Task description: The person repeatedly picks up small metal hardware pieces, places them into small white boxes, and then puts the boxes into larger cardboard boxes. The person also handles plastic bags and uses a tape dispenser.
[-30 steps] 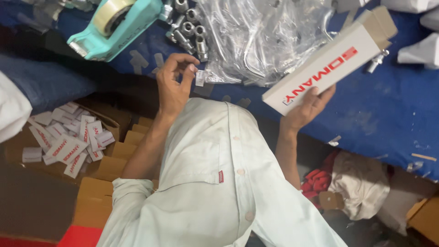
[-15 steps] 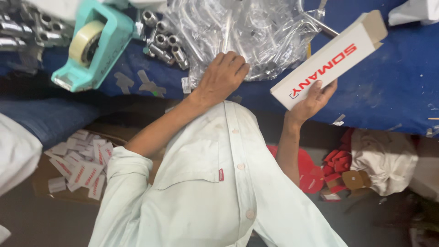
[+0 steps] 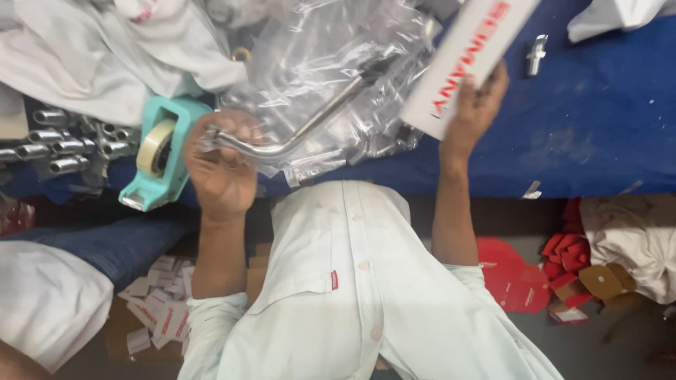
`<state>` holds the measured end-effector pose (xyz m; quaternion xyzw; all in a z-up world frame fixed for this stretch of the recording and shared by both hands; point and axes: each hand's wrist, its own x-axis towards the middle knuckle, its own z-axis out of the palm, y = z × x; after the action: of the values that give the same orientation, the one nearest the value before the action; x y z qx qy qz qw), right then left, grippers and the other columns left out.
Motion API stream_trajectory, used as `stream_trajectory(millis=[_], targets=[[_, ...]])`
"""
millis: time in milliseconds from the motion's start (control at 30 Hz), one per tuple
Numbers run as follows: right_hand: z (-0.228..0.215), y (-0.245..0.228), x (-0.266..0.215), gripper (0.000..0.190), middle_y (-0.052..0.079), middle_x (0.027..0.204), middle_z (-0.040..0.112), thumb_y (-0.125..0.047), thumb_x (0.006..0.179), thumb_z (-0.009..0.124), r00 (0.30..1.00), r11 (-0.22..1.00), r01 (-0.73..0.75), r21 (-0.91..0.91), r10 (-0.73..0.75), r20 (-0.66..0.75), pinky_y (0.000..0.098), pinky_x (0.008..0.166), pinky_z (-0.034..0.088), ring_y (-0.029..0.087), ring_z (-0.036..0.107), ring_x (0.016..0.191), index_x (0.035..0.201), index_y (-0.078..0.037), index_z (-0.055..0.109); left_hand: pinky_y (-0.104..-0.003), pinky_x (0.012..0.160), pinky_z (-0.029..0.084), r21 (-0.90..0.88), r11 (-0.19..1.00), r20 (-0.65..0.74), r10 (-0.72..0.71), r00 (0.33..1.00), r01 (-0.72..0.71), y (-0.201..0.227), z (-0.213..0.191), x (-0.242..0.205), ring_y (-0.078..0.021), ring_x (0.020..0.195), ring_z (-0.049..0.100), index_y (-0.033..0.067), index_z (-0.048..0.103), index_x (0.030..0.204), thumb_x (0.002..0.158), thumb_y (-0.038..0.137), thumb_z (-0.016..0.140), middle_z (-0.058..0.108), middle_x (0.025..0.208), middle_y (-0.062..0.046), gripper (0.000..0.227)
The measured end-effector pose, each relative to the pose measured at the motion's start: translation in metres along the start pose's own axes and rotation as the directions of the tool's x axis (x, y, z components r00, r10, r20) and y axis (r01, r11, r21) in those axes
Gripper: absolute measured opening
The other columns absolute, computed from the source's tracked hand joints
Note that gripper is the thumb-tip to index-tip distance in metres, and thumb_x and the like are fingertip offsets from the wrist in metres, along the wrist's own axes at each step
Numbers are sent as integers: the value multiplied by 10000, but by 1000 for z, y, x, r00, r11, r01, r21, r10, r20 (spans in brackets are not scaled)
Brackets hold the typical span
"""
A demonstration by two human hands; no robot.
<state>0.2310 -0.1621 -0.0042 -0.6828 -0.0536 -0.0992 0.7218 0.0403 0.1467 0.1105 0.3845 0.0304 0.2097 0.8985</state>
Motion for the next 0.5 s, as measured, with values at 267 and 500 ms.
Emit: stream_trajectory(millis=[267,500], targets=[[52,-103,-28,660,170,1605,449,-170,1007,729,989,996,84,6,-84,120,438,1321,338,278,434,1493,1565,14,429,-371,1016,537,-215,962,16,-169,985,169,-57,-5,20,-223,1089,611,6,608,1227,951,164,805,610,1136,-84,374],[50,-111,-35,322,7,801,532,-245,1065,722,868,491,-496,716,268,418,277,642,429,93,495,684,1288,-66,575,-382,1058,508,-28,842,194,-524,830,538,-91,-4,-10,-243,1183,602,6,565,1314,948,175,808,598,1211,-113,471]])
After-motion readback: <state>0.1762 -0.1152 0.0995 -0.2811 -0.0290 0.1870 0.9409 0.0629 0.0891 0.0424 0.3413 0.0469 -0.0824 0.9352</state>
